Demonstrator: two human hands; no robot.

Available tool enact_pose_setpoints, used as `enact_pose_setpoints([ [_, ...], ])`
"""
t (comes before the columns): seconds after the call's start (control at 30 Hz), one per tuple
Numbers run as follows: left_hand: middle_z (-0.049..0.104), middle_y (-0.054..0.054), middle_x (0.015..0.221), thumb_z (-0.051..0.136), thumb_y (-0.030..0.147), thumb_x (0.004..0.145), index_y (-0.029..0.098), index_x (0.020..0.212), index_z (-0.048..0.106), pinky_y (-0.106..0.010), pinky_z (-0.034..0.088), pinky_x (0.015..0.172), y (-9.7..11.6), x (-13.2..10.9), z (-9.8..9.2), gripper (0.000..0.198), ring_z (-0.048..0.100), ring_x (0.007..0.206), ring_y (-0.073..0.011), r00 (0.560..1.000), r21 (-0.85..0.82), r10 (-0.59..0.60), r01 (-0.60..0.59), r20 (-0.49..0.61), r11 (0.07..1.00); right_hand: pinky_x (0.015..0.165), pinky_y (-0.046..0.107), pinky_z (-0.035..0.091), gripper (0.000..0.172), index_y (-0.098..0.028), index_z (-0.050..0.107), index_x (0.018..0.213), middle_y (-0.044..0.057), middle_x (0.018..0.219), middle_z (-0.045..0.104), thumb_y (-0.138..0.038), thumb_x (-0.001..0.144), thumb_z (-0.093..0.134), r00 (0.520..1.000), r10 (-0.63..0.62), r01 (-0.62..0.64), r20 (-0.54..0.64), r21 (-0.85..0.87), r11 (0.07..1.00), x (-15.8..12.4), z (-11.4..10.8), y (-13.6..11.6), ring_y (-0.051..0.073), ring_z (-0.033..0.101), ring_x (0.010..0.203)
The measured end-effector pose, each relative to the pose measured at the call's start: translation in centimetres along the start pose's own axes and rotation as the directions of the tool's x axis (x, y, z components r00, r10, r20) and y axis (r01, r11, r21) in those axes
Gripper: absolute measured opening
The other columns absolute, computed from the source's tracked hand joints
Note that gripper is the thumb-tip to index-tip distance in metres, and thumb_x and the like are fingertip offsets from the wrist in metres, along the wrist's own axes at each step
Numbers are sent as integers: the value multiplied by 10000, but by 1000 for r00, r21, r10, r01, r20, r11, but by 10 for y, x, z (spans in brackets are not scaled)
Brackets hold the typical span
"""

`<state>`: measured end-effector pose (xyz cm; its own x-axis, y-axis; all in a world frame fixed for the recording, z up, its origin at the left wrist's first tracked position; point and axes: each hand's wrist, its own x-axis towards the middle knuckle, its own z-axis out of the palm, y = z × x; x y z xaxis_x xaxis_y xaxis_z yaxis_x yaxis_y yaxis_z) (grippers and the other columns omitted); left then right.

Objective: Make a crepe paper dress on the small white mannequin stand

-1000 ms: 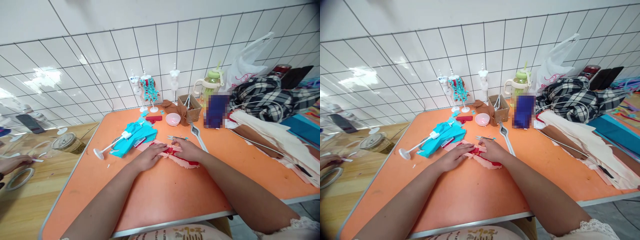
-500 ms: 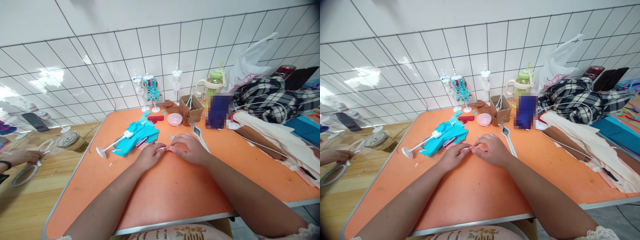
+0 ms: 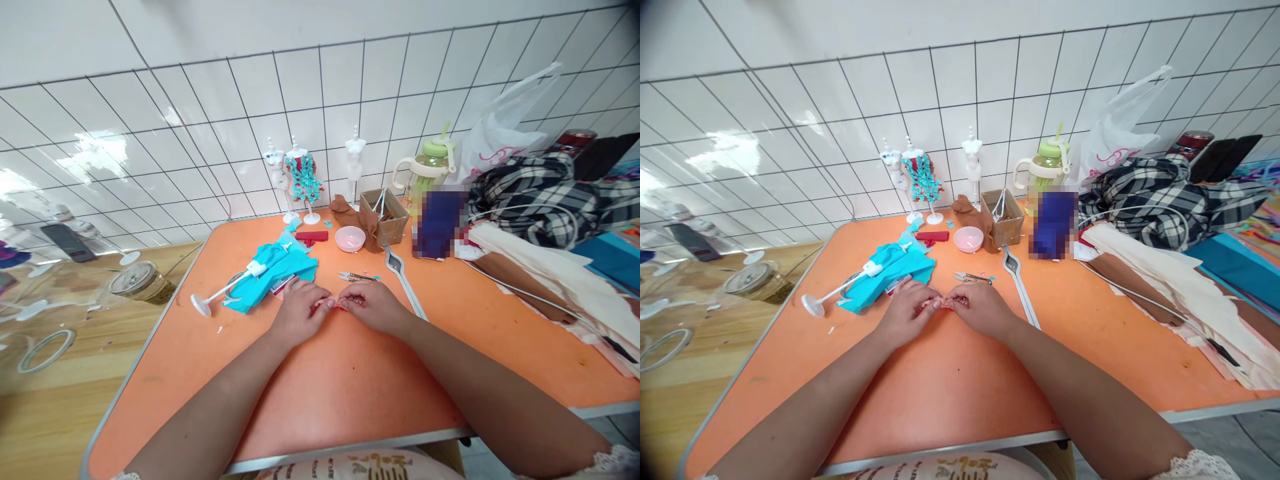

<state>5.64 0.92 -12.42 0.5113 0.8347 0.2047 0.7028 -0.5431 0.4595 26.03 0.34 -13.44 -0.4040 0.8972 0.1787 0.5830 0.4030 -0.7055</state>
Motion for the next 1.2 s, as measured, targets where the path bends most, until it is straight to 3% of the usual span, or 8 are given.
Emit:
enact_pose_setpoints([
  [0.1, 715, -24, 966, 565, 440, 868, 246, 882, 679, -488, 183, 1084, 2, -2, 0, 226, 571, 995, -234, 999, 18, 45, -44, -18, 999, 631, 248, 414, 187, -219, 704, 849, 11, 798, 707, -251, 870, 521, 998, 54, -55, 13, 123, 991, 1, 1, 0, 150, 595, 719],
  [0.2, 717, -6, 921, 560, 373, 879, 249, 822, 675, -503, 139, 1088, 0, -2, 2, 179, 577, 985, -224, 999, 24, 46, -45, -26, 999, 640, 251, 420, 163, -205, 674, 797, 15, 777, 685, -269, 858, 536, 998, 69, -67, -5, 167, 984, 1, 1, -1, 152, 587, 725],
  [0.4, 705, -10, 919, 537, 164, 800, 265, 875, 672, -514, 128, 1098, -6, -2, 2, 184, 582, 972, -229, 998, 19, 64, -65, 28, 998, 670, 253, 460, 157, -186, 597, 769, 9, 744, 665, -304, 849, 531, 959, 133, -230, 250, 414, 881, 0, -2, 0, 142, 603, 715],
  [0.57, 681, -13, 832, 497, 110, 790, 250, 795, 672, -480, 172, 1097, -7, -2, 1, 224, 567, 966, -208, 983, 57, 153, -160, 102, 986, 696, 265, 466, 201, -166, 615, 736, 7, 704, 628, -333, 827, 551, 936, 72, -254, 345, 519, 816, 2, -3, 8, 135, 581, 690],
  [0.87, 694, -3, 882, 468, 87, 813, 226, 746, 664, -468, 160, 1089, -8, -2, 2, 248, 564, 986, -192, 979, 64, 180, -187, 99, 980, 726, 296, 466, 287, -150, 641, 781, 17, 736, 644, -432, 736, 677, 916, 77, -334, 393, 643, 689, 5, -2, 17, 149, 583, 712],
  [1.07, 705, -15, 904, 474, 167, 878, 244, 815, 693, -496, 98, 1099, -12, -2, 2, 241, 574, 978, -199, 987, 37, 145, -148, 75, 988, 707, 281, 437, 315, -151, 646, 754, 7, 715, 624, -451, 699, 721, 932, 79, -314, 354, 678, 665, 5, -3, 20, 132, 549, 683],
  [1.2, 695, -30, 846, 481, 295, 913, 234, 811, 697, -475, 174, 1085, -14, 1, 4, 246, 589, 909, -200, 996, -47, 62, -59, 58, 997, 707, 284, 443, 312, -150, 663, 774, 7, 727, 634, -445, 698, 731, 945, 132, -305, 299, 660, 686, 5, -5, 21, 140, 564, 694],
])
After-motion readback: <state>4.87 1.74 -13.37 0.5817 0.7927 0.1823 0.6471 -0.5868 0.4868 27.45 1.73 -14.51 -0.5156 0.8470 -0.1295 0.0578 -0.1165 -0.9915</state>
